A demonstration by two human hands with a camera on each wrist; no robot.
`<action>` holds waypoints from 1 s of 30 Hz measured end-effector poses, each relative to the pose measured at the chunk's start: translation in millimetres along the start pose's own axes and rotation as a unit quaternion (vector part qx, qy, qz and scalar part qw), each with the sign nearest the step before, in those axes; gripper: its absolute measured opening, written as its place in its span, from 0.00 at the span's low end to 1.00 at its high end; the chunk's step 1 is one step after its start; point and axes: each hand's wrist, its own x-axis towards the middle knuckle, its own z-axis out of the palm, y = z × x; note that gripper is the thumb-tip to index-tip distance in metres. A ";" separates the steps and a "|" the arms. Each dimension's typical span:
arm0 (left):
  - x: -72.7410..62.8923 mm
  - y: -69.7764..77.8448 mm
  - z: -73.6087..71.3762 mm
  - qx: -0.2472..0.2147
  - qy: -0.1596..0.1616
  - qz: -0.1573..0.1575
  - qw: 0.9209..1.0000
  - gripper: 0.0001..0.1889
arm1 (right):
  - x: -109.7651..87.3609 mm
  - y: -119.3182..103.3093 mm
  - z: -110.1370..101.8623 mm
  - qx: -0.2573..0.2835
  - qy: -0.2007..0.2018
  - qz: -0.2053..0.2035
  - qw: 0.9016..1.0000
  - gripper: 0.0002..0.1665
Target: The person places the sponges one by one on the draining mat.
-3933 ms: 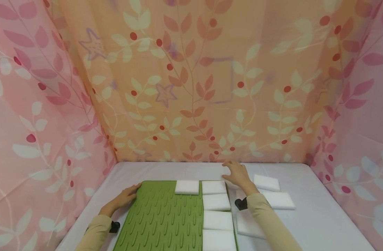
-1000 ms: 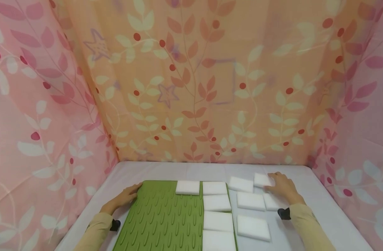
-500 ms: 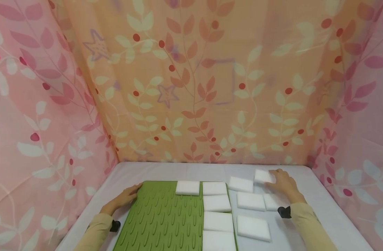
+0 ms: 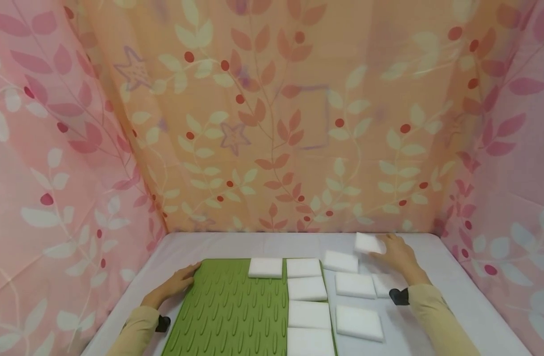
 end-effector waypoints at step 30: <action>-0.7 0.0 1.1 -0.001 -0.002 -0.008 1.000 0.28 | 13.5 -49.7 -2.1 0.037 0.012 -0.061 0.997 0.37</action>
